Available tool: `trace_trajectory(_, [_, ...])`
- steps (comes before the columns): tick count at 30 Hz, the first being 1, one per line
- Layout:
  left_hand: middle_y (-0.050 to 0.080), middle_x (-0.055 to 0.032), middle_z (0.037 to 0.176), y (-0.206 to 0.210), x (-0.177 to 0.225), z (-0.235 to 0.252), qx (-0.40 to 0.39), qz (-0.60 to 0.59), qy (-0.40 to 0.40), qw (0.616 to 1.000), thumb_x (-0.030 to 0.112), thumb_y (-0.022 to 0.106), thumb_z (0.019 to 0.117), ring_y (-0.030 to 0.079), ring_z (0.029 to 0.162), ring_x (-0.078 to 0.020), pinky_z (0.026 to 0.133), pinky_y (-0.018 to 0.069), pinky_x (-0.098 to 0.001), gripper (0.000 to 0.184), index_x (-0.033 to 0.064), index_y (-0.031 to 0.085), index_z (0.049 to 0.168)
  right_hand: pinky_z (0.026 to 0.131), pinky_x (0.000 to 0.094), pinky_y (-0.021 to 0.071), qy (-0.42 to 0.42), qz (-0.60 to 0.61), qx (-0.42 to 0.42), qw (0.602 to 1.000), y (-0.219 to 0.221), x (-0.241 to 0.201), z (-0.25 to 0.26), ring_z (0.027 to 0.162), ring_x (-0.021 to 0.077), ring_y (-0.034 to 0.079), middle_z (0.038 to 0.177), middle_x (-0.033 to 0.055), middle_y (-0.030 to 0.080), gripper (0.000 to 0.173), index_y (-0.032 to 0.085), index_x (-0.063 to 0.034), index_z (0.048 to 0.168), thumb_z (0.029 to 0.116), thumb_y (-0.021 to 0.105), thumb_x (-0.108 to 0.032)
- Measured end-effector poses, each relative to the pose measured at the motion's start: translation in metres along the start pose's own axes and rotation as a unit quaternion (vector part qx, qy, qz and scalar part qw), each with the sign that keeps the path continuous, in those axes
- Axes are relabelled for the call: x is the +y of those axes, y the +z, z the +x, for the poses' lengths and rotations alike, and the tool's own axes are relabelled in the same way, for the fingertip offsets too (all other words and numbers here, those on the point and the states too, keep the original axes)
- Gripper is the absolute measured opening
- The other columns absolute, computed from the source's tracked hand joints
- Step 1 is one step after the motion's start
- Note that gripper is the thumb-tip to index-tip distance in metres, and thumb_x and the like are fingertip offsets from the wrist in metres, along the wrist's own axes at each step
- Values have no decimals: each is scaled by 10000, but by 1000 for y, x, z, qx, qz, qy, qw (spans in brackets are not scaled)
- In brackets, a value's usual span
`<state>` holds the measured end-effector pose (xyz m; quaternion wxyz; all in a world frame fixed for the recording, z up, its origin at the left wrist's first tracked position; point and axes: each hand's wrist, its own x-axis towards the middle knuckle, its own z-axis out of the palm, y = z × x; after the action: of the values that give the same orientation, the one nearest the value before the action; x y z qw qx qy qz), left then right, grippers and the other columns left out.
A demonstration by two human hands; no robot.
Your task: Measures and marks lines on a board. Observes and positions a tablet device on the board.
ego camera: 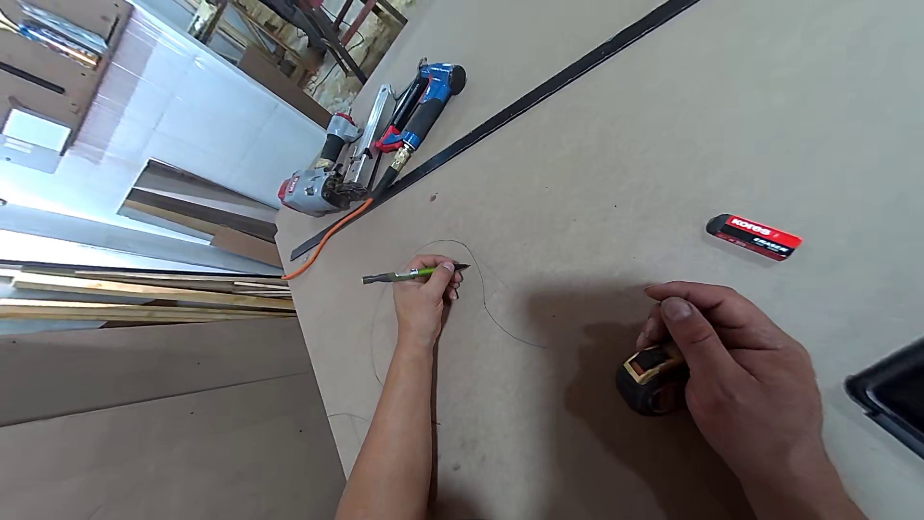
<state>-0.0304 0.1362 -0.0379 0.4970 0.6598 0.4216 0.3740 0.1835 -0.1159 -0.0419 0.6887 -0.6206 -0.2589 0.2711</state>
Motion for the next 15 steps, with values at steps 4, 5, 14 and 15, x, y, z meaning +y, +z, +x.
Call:
trace_trajectory(4, [725, -141, 876, -12, -1, 2, -84, -17, -18, 996, 30, 661, 942, 672, 656, -150, 582, 578, -262, 84, 19, 699, 1017, 564, 305, 615, 3, -3, 3, 1000, -1, 0, -1, 659, 174, 690, 801, 6, 698, 255, 710, -172, 1175, 1063, 519, -299])
trace_trajectory(5, [727, -137, 876, -13, -3, 6, -88, -17, -14, 996, 23, 665, 931, 680, 664, -153, 593, 587, -268, 87, 21, 694, 1013, 566, 309, 616, 2, -3, 3, 1000, 0, 0, -1, 661, 174, 689, 802, 7, 697, 256, 709, -170, 1178, 1063, 519, -297])
trace_trajectory(14, [719, -116, 768, -5, -5, 42, -29, 5, 6, 1000, -8, 678, 928, 664, 585, -131, 513, 555, -241, 32, 2, 648, 923, 561, 310, 611, -9, 3, 1, 1000, 0, 1, 2, 648, 176, 679, 791, 15, 686, 248, 707, -156, 1173, 1061, 519, -273])
trace_trajectory(15, [719, -116, 772, -5, -5, 41, -36, 6, 8, 999, -8, 691, 916, 660, 586, -128, 512, 552, -240, 38, 5, 655, 921, 561, 311, 611, -10, 6, 1, 1000, 0, 2, 2, 645, 178, 677, 791, 18, 686, 247, 708, -152, 1171, 1060, 523, -273])
